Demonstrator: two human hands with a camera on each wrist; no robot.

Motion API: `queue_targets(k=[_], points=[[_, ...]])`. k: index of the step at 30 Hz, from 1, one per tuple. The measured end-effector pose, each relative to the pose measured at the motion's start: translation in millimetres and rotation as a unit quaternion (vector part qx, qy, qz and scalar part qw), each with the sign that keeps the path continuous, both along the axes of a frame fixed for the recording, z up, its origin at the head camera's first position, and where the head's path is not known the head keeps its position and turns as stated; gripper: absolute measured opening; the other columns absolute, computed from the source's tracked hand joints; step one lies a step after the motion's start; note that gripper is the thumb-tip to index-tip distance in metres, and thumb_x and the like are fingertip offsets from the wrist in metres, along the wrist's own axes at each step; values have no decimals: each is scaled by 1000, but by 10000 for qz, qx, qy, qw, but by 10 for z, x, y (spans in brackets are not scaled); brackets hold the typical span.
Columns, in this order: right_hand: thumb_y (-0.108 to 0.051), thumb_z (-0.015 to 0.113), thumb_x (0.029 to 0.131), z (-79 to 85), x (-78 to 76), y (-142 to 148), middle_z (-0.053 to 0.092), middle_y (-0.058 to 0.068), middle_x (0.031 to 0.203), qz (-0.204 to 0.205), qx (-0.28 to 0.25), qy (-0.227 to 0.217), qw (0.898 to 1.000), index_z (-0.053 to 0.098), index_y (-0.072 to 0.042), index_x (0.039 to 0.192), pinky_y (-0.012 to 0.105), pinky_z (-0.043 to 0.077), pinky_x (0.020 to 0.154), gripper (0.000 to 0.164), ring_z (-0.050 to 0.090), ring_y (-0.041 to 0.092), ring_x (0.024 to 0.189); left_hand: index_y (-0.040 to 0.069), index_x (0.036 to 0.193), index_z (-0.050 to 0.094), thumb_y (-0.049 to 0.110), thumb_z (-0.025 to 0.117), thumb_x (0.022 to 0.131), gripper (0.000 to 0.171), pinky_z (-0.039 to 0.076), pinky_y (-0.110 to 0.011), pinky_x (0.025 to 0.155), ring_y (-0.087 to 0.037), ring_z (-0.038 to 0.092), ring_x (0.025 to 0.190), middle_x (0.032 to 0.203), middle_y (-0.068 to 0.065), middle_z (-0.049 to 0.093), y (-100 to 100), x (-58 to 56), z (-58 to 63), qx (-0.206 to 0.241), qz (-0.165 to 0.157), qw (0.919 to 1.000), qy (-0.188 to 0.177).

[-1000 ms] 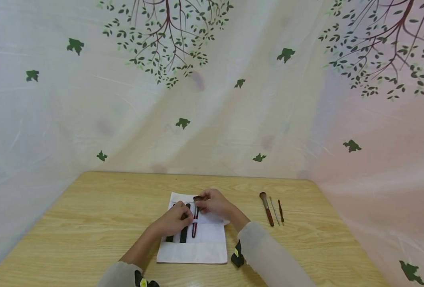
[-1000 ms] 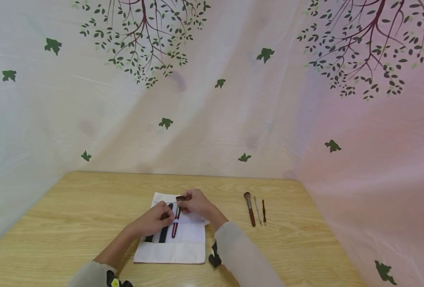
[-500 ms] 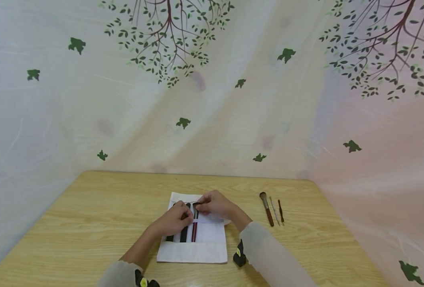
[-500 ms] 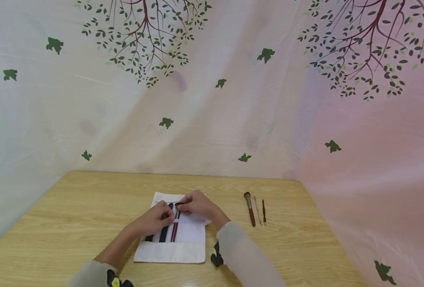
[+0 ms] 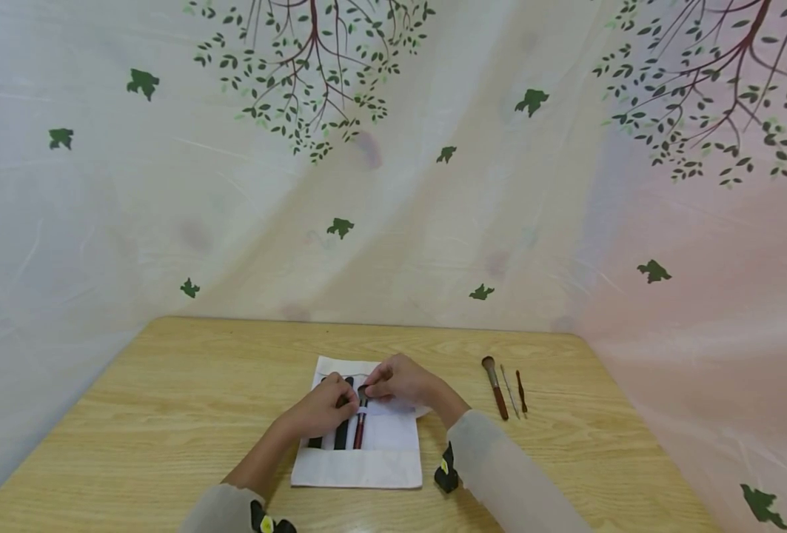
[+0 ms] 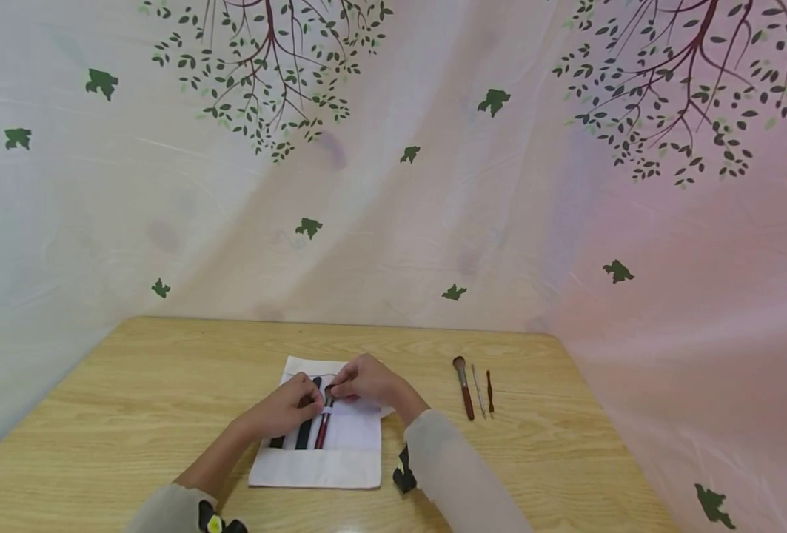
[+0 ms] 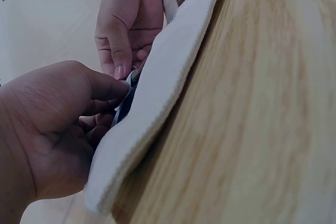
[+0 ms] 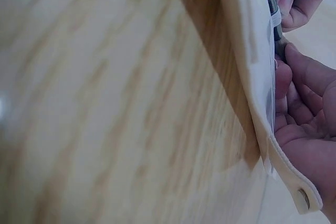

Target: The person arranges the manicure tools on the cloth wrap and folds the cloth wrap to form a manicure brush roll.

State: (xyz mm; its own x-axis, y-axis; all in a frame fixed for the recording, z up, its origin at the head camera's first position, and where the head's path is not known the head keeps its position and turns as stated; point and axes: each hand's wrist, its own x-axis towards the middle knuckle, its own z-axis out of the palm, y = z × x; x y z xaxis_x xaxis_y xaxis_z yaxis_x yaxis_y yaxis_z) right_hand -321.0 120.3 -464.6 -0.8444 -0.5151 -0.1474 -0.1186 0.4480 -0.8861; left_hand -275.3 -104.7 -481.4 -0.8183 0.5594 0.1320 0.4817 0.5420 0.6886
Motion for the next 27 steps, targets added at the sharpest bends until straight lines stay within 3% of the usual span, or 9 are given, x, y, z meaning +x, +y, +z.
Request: queue_targets(k=[6,19,27], points=[[-6,73,94,22,19,-4,75,2,90,146,103,64,9998,78,-3,101,26,54,67,9,64,9,73,10,93,66,13,63,100,8,39,-33,77,-17,46,87,97,-5,48,-5,4,1,-21,-30,10000,45],[-4,70,95,5,-16,30,76,5,96,15,-56,-121,9999,77,-3,106,30,57,74,13,68,14,80,13,91,66,12,66,98,7,40,-30,75,-15,47,85,94,-2,51,24,5,22,83,153,9997,190],[-9,68,98,89,-22,178,74,6,102,-99,-72,267,9996,74,-3,114,33,58,79,18,69,15,87,6,106,71,7,66,98,10,45,-27,71,-12,52,80,92,2,60,150,22,75,489,177,9983,274]])
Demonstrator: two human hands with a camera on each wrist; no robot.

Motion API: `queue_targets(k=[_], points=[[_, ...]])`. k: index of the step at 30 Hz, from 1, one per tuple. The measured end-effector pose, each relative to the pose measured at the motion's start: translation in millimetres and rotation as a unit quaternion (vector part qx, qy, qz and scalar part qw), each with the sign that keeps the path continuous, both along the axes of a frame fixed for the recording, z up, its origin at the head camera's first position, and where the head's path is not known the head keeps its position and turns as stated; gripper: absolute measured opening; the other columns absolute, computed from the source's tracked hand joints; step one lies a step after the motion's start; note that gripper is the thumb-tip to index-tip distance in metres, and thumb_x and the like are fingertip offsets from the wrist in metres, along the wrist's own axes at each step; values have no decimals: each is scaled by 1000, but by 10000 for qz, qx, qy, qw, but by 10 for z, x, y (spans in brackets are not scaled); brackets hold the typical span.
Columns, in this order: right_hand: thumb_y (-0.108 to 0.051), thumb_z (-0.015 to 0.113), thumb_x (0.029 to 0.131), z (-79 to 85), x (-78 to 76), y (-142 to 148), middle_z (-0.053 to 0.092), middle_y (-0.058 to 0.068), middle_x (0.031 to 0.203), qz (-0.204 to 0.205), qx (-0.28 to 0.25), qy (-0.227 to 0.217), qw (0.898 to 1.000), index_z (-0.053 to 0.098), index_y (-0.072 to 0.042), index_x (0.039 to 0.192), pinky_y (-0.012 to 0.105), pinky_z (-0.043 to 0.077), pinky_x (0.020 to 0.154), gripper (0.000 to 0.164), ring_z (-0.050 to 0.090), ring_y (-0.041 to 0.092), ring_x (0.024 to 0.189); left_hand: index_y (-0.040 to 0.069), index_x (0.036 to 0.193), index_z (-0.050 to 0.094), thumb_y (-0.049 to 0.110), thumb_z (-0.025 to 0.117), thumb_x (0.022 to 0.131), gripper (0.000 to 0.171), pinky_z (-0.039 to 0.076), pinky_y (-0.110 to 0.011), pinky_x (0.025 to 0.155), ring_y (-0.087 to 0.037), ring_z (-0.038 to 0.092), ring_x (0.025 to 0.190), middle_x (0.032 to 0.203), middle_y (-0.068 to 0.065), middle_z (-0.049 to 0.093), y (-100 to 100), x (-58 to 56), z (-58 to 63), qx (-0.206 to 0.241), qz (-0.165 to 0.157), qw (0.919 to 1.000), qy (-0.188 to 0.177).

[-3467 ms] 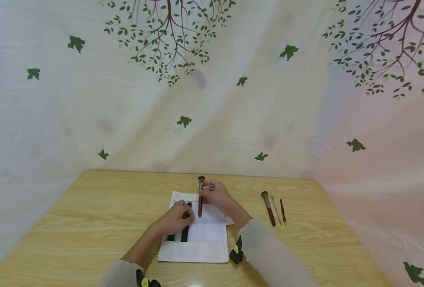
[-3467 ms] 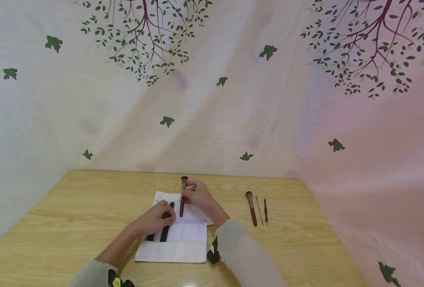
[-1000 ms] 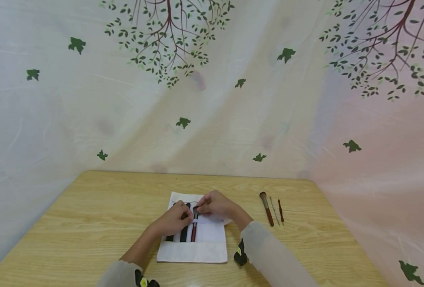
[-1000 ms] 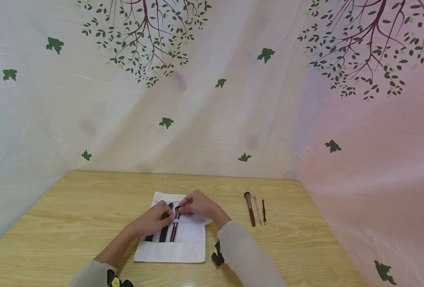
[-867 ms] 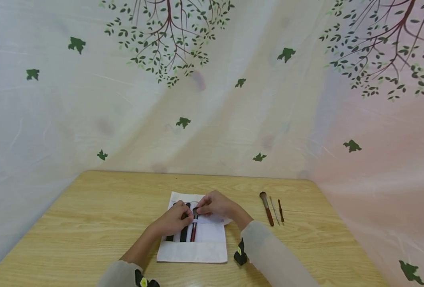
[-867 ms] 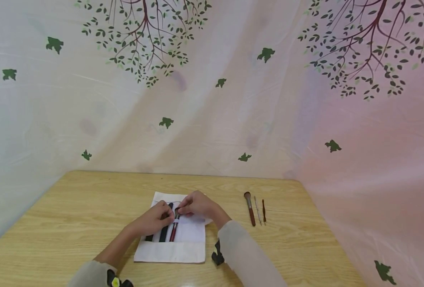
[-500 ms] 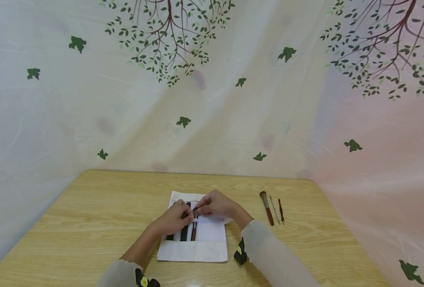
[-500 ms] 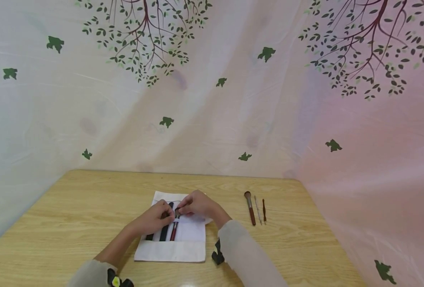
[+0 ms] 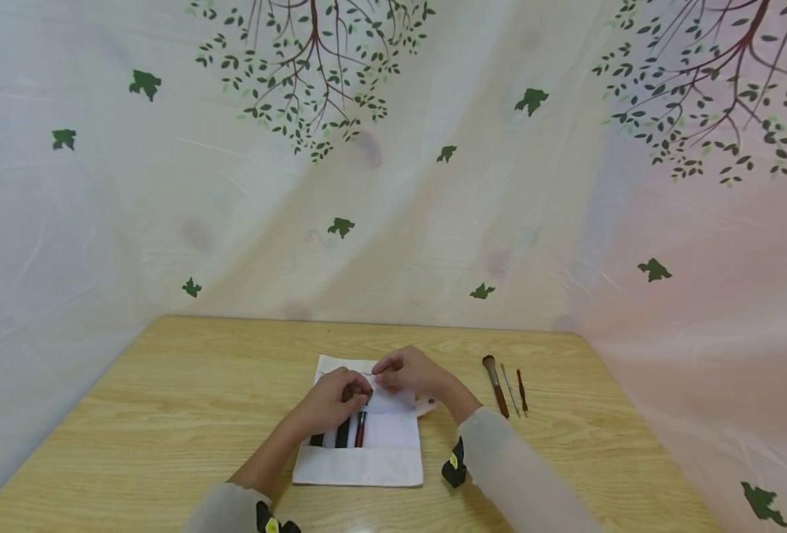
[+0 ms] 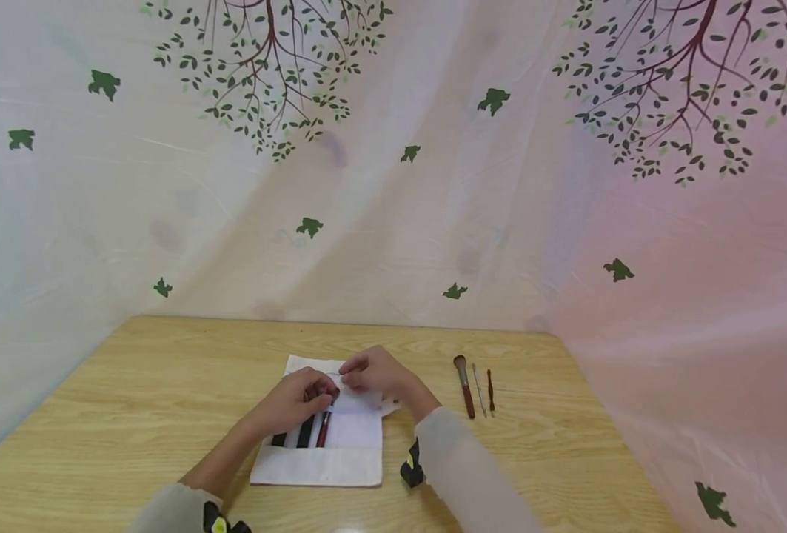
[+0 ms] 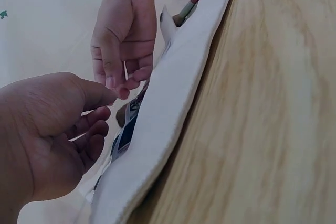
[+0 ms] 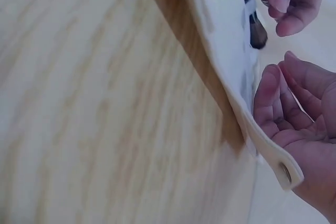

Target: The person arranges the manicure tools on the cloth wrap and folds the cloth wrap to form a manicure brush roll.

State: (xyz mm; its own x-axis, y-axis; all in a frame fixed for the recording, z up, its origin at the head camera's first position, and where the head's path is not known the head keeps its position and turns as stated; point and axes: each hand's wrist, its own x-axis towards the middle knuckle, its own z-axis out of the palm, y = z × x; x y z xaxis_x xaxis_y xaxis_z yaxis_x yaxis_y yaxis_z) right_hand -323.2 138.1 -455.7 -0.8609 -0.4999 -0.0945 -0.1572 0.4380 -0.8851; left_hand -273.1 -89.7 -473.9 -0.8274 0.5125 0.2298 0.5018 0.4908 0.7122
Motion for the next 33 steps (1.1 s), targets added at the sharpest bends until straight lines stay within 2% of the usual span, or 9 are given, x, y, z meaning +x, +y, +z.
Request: queue_targets(k=[6,13,19,23,29,33], points=[[-13,67,100,101,7,197,72,16,109,-152,-323,-84,9993,69,4,121,37,59,83,27,70,24,94,2,114,71,7,69,97,18,48,-26,68,-10,55,76,91,3,63,100,29,14,-193,-9,9998,-72],[-14,68,100,127,-18,509,70,22,113,-410,-448,-48,9981,66,7,124,42,58,87,32,70,34,101,6,117,72,10,71,96,21,48,-27,68,-10,56,76,96,5,67,136,50,-27,-383,-71,9987,-317],[-15,65,101,188,-7,828,66,28,119,-568,-341,3,9978,63,9,128,41,57,88,36,67,42,107,8,118,73,11,72,96,23,49,-28,73,-10,56,82,103,3,69,143,66,-38,-519,-184,9978,-368],[-15,63,103,215,7,1059,65,30,120,-680,-245,125,9973,61,11,128,40,57,89,36,65,44,108,9,118,74,11,72,96,23,50,-29,78,-9,59,89,108,2,70,144,74,-42,-577,-260,9975,-315],[-15,62,103,237,40,1415,66,28,114,-1000,-58,210,9948,61,11,128,46,56,91,36,65,40,103,10,118,73,12,71,97,21,49,-29,77,-9,57,87,107,3,70,147,62,-69,-570,-221,9976,-321],[-14,61,104,257,72,1619,66,27,113,-1122,91,339,9931,60,12,127,49,56,89,35,66,38,100,8,119,73,12,71,97,23,50,-30,80,-10,56,90,106,3,64,142,62,-87,-670,-251,9974,-74]])
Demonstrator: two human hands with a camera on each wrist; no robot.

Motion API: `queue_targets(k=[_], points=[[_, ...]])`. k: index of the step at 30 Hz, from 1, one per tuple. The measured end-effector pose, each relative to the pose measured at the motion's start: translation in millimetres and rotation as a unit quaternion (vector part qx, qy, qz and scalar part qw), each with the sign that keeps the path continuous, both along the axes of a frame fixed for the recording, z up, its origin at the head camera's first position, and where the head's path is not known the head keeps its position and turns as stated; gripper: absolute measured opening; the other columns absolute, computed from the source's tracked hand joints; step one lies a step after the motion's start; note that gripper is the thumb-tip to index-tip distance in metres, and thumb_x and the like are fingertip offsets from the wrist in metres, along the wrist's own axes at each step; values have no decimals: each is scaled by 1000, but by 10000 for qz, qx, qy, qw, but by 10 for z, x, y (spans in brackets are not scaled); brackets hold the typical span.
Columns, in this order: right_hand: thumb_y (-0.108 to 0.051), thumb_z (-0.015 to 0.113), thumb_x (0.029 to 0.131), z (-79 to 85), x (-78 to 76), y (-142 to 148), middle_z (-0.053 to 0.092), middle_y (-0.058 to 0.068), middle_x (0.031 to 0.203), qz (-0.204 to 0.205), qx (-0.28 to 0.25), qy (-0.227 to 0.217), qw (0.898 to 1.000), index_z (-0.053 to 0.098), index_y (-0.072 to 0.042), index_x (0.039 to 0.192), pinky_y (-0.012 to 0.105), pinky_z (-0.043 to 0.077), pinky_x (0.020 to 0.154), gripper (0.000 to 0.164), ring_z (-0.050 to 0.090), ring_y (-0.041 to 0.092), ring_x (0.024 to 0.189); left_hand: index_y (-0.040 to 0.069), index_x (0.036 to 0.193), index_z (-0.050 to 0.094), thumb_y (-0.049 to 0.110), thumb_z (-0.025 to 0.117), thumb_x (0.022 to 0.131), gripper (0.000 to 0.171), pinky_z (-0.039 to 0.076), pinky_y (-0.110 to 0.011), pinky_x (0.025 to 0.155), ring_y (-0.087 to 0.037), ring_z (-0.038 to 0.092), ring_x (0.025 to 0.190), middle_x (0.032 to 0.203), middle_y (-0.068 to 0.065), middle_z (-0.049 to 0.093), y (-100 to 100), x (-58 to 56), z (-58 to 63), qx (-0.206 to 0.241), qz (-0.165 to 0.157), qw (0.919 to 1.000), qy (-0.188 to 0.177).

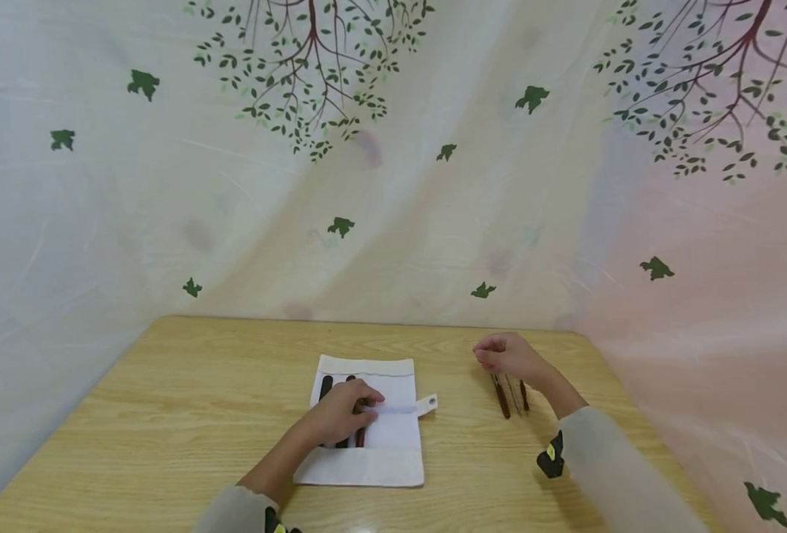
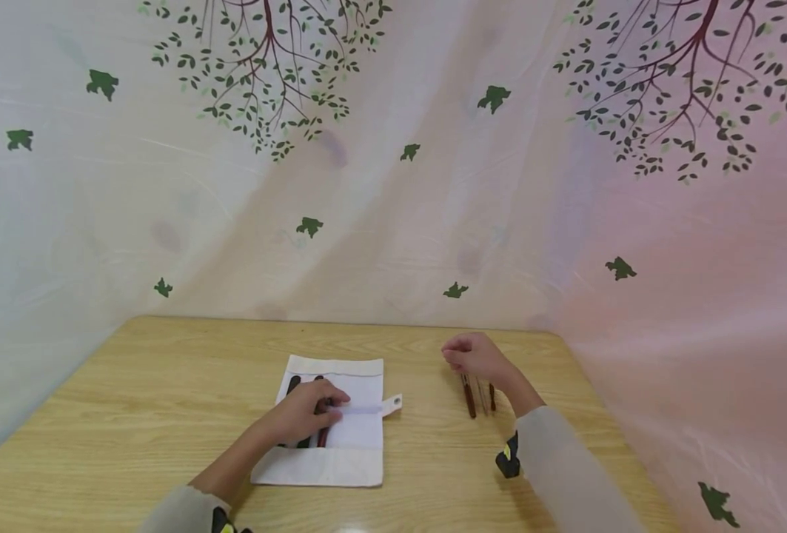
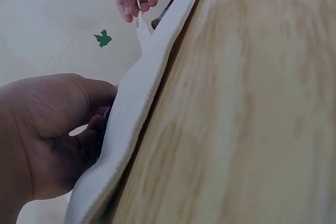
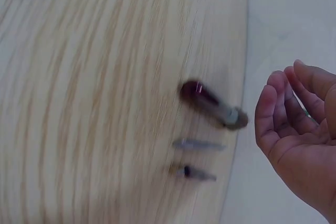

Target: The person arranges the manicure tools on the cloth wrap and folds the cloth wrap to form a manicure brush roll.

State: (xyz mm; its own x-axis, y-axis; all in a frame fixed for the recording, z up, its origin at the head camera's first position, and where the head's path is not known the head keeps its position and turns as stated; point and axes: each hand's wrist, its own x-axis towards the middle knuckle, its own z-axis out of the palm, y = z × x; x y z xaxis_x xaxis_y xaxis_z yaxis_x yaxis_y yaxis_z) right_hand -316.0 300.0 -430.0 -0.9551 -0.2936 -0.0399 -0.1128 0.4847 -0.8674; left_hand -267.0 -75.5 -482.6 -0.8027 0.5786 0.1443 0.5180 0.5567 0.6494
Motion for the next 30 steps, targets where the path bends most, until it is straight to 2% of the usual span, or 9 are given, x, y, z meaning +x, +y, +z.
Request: queue_targets(k=[4,7,13,17,21,30], points=[[-12,60,104,-19,12,172,67,25,106,-41,200,91,9998,62,11,123,45,57,84,30,66,32,91,6,115,74,11,70,97,19,49,-31,81,-12,54,90,107,0,57,-6,18,-7,-80,-21,9994,332],[-14,60,105,-52,1,276,67,22,98,-36,423,171,9990,65,9,121,42,54,76,28,60,28,83,6,107,75,10,71,96,12,48,-31,80,-13,52,89,105,-2,54,-4,32,-6,-84,31,9988,476],[-14,61,104,-126,-15,386,66,13,86,-51,882,271,9957,66,7,119,37,51,66,26,58,25,74,7,101,74,8,72,95,7,46,-31,80,-14,51,88,103,-1,52,11,60,12,-47,122,9987,486],[-11,60,103,-158,1,386,68,10,86,47,1227,376,9917,65,7,119,37,53,66,24,62,24,74,6,96,73,8,70,96,4,46,-30,78,-13,50,87,103,-2,52,17,70,18,46,154,9989,450],[-9,65,99,-156,32,355,71,10,93,114,1508,550,9870,64,8,120,39,56,67,27,68,24,79,8,92,71,7,69,96,5,46,-29,76,-13,50,86,104,-3,53,25,64,-1,72,149,9982,570],[-11,74,93,-136,45,219,72,9,91,-140,1655,521,9847,64,7,120,40,56,69,34,70,23,82,9,92,70,4,68,95,6,47,-30,78,-12,51,87,103,-2,53,48,57,-27,116,218,9975,661]])
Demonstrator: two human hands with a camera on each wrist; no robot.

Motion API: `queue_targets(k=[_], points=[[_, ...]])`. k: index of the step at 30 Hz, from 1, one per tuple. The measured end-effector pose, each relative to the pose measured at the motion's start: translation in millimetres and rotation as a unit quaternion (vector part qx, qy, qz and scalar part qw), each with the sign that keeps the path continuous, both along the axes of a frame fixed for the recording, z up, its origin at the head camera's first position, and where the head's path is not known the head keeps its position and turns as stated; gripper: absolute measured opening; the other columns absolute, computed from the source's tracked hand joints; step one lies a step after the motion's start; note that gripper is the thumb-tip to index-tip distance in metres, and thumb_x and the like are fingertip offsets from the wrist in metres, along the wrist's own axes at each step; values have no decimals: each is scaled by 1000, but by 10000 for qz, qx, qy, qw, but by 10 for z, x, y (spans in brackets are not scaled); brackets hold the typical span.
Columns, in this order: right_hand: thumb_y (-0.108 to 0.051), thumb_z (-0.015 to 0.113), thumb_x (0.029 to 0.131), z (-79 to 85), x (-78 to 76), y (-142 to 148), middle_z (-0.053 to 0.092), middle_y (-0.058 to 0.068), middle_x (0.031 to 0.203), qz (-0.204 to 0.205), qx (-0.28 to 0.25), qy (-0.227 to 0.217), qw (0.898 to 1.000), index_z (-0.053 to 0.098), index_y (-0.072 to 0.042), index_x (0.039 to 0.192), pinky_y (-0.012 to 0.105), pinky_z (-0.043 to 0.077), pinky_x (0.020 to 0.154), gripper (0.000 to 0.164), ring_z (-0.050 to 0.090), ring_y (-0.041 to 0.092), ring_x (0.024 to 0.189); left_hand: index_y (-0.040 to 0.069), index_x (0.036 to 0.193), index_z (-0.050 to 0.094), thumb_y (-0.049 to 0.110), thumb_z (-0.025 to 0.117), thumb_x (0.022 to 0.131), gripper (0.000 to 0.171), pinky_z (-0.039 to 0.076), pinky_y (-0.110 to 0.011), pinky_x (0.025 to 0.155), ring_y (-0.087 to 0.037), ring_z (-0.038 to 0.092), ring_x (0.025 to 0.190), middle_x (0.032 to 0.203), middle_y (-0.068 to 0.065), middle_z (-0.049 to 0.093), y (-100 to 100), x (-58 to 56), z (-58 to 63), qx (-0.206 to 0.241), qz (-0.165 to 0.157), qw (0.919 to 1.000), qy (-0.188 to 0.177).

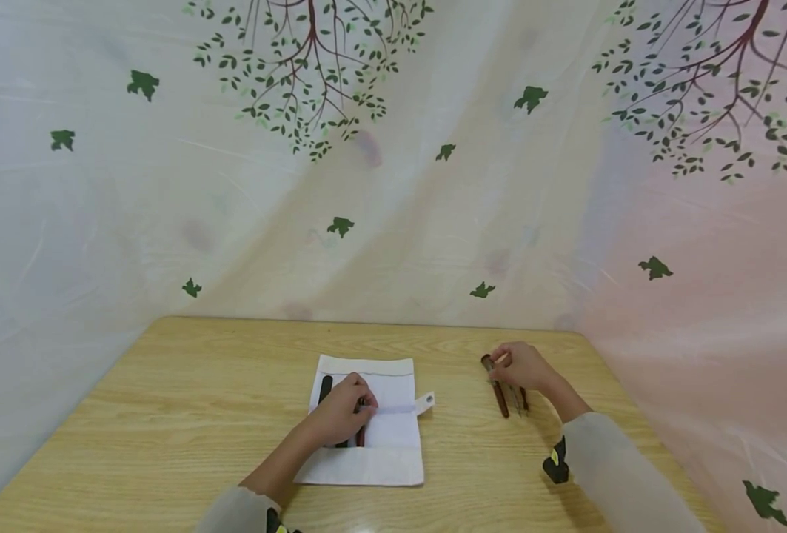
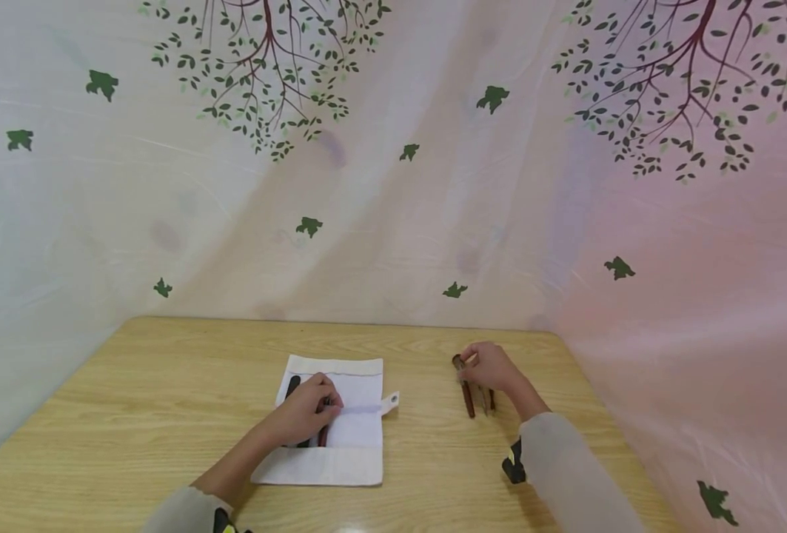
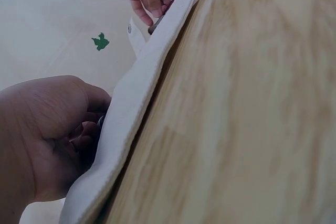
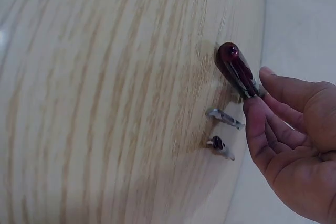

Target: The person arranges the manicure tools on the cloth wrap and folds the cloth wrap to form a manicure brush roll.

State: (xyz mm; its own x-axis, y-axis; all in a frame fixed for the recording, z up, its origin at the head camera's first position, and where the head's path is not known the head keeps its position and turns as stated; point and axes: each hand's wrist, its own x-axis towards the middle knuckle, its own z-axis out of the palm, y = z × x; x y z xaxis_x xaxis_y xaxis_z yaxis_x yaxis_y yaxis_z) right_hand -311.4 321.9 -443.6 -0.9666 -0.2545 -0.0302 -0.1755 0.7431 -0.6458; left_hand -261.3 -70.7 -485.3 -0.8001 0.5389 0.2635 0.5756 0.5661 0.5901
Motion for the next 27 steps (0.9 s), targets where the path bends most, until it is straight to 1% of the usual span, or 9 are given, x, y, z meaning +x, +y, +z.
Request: queue_targets(k=[4,7,9,11,14,18,21,24,27], points=[[-12,79,90,-32,-20,-73,73,9,89,-20,-40,-6,10000,63,8,121,42,57,71,41,71,23,81,9,90,69,3,68,95,7,47,-30,77,-12,51,86,100,-1,53,4,-2,-21,114,41,9999,20],[-12,80,89,-70,-36,-127,73,8,88,-30,-94,-78,9999,62,7,123,41,57,73,44,71,22,81,8,90,69,2,67,95,8,47,-30,77,-13,52,86,99,-1,53,10,0,-27,193,71,9998,-77],[-10,79,89,-88,-46,-167,72,7,88,-47,-58,-118,9999,61,6,125,40,56,73,44,69,21,80,8,91,69,3,66,96,8,48,-31,79,-13,52,88,100,-1,53,14,1,-23,212,105,9995,-206],[-7,74,91,-91,-56,-217,71,6,91,-92,-52,-118,9999,60,5,127,38,55,71,40,68,19,80,8,91,69,3,65,96,7,48,-32,80,-14,52,89,101,-1,52,17,2,-19,238,128,9992,-309],[-4,68,92,-81,-74,-310,70,10,96,-92,-116,-47,9999,60,5,129,38,55,71,39,67,21,82,7,92,68,3,64,96,7,48,-33,80,-15,53,90,101,-2,52,20,-3,-21,256,154,9990,-330],[-10,74,92,-75,-97,-431,69,13,101,109,69,27,9999,61,5,124,41,56,77,38,67,25,90,7,91,68,3,64,96,8,48,-33,80,-15,52,89,101,-2,52,21,-11,-25,245,195,9991,-302],[-13,79,90,-88,-97,-483,69,9,99,137,306,32,9994,64,3,117,42,56,79,35,66,23,91,8,92,68,3,64,97,8,47,-33,81,-15,52,90,101,-2,52,20,-11,-25,252,181,9989,-360],[-11,79,89,-102,-91,-500,68,6,96,44,255,-27,9997,67,2,114,40,55,77,30,64,20,88,8,92,67,3,64,97,8,47,-34,81,-15,52,90,101,-3,52,18,-8,-22,258,139,9988,-389],[-9,78,90,-99,-101,-512,67,4,92,125,43,-86,9999,69,2,113,35,53,72,27,61,16,82,8,92,67,3,64,97,7,47,-33,80,-15,52,90,102,-3,52,13,-3,-12,233,141,9989,-389]])
